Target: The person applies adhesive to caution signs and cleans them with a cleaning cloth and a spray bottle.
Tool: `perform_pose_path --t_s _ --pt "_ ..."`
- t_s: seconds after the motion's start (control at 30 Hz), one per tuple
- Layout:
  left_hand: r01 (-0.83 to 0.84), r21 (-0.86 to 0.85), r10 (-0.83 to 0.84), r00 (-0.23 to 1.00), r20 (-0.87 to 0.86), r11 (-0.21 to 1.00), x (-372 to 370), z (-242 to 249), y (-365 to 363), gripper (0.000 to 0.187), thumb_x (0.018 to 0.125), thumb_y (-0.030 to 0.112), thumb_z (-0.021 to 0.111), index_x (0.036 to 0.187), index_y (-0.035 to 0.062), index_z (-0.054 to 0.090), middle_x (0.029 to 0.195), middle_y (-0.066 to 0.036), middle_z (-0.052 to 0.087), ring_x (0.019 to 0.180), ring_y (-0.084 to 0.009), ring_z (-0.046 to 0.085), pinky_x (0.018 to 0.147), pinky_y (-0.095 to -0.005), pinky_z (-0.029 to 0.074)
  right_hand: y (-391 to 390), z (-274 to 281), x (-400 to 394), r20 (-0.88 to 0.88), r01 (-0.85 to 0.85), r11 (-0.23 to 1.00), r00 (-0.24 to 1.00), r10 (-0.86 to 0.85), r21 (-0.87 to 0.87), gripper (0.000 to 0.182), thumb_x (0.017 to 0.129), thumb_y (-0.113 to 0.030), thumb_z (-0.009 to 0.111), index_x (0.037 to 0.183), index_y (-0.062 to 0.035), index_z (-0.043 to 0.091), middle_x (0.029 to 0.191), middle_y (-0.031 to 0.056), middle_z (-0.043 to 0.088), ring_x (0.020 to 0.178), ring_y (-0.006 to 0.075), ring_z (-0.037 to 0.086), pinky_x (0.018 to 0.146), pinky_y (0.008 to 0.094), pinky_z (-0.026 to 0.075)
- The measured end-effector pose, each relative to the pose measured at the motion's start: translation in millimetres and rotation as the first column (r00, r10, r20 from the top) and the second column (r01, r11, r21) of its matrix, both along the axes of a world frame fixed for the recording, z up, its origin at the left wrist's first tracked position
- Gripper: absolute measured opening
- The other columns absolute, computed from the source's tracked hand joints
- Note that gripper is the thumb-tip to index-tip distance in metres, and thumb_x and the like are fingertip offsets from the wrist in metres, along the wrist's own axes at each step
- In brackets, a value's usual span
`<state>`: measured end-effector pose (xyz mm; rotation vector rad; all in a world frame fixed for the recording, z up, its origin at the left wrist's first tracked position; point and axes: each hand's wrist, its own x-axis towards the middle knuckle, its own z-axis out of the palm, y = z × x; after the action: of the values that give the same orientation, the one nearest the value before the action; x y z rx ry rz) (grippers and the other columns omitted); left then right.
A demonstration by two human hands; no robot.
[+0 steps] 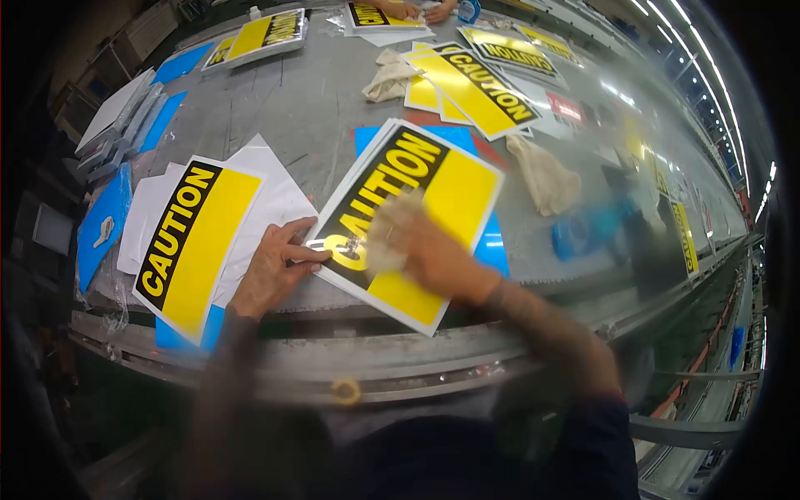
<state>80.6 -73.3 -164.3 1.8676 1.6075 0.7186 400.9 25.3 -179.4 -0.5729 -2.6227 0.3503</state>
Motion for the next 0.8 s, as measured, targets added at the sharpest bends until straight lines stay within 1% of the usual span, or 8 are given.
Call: perform_pose_path --t_s 0.13,0.2,0.33,0.43,0.53,0.57,0.7,0.8 --pt "-0.028 -0.016 0.028 1.0 -0.013 0.999 3.1 4.8 1.9 0.035 0.087 0.006 0.087 0.12 0.0163 0.089 0.156 -0.003 0.062 0.118 -0.0269 0.059 0.114 -0.0367 0.053 78.7 -10.9 30.5 0.056 0.405 0.91 0.91 -0.411 0.091 0.061 0.098 -0.005 0.065 0.158 -0.0003 0.052 0.169 0.0265 0.045 0.158 0.0471 0.04 0.132 0.0512 0.034" --pt "-0.021 -0.019 0.021 0.999 -0.027 1.0 3.9 7.2 3.9 0.035 0.086 0.006 0.089 0.12 0.0156 0.089 0.156 -0.003 0.063 0.118 -0.027 0.059 0.114 -0.0369 0.053 43.4 -29.5 12.6 0.095 0.239 0.949 0.97 -0.224 -0.203 0.064 0.098 -0.006 0.065 0.161 -0.0035 0.052 0.172 0.0268 0.042 0.161 0.0459 0.039 0.133 0.0525 0.033" --pt "0.026 0.035 -0.027 0.999 0.019 0.999 -2.7 5.8 9.4 0.032 0.082 0.008 0.092 0.114 0.0128 0.09 0.15 -0.004 0.066 0.114 -0.0275 0.061 0.105 -0.0397 0.054 -7.2 12.1 -29.2 0.106 -0.145 0.989 0.984 0.145 -0.009 0.06 0.095 -0.009 0.07 0.154 -0.005 0.06 0.172 0.0175 0.046 0.161 0.0406 0.041 0.132 0.0539 0.036" --pt "0.001 0.046 -0.003 0.999 0.039 0.999 -5.8 2.3 8.6 0.023 0.081 0.011 0.092 0.101 0.0081 0.082 0.151 -0.007 0.068 0.116 -0.0308 0.062 0.104 -0.0397 0.054 44.6 2.2 -45.3 -0.009 0.296 0.955 0.955 -0.297 -0.016 0.058 0.092 -0.007 0.073 0.148 -0.0022 0.063 0.166 0.0188 0.052 0.148 0.0412 0.054 0.119 0.0462 0.052" --pt "0.016 0.075 -0.023 0.996 0.085 0.997 -8.5 -0.1 12.0 0.03 0.081 0.011 0.091 0.097 0.0084 0.066 0.15 -0.013 0.068 0.123 -0.0351 0.061 0.105 -0.0423 0.053 1.2 14.3 -71.6 0.111 0.081 0.915 0.993 -0.04 -0.396 0.057 0.09 -0.003 0.073 0.146 0.0002 0.065 0.164 0.0185 0.054 0.15 0.0406 0.053 0.12 0.0471 0.051" --pt "0.03 0.1 -0.037 0.997 0.068 0.995 -11.5 -4.1 13.9 0.033 0.081 0.011 0.091 0.099 0.0083 0.064 0.149 -0.013 0.067 0.124 -0.0364 0.061 0.107 -0.0429 0.052 -7.8 -0.2 -78.8 0.04 -0.229 0.973 0.973 0.228 0.023 0.061 0.093 -0.002 0.071 0.153 -0.0043 0.059 0.163 0.0208 0.056 0.147 0.0441 0.056 0.122 0.0472 0.049" --pt "0.058 0.118 -0.065 0.996 0.062 0.991 -12.8 -4.4 14.3 0.043 0.078 0.01 0.093 0.104 0.0087 0.059 0.146 -0.014 0.063 0.128 -0.0394 0.059 0.111 -0.0444 0.049 51.7 -2.3 -76.2 0.048 0.264 0.948 0.965 -0.259 -0.176 0.06 0.094 -0.002 0.071 0.154 -0.0046 0.059 0.164 0.0185 0.056 0.153 0.0393 0.052 0.127 0.0448 0.044" --pt "0.069 0.119 -0.077 0.995 0.061 0.99 -16.8 -6.8 16.4 0.047 0.077 0.007 0.095 0.106 0.0083 0.058 0.152 -0.012 0.06 0.133 -0.0334 0.061 0.11 -0.0405 0.053 15.5 -1.5 -88.4 0.009 0.072 0.975 0.997 -0.071 -0.208 0.063 0.093 -0.008 0.076 0.154 -0.004 0.059 0.166 0.0185 0.054 0.157 0.0376 0.048 0.131 0.0458 0.039"
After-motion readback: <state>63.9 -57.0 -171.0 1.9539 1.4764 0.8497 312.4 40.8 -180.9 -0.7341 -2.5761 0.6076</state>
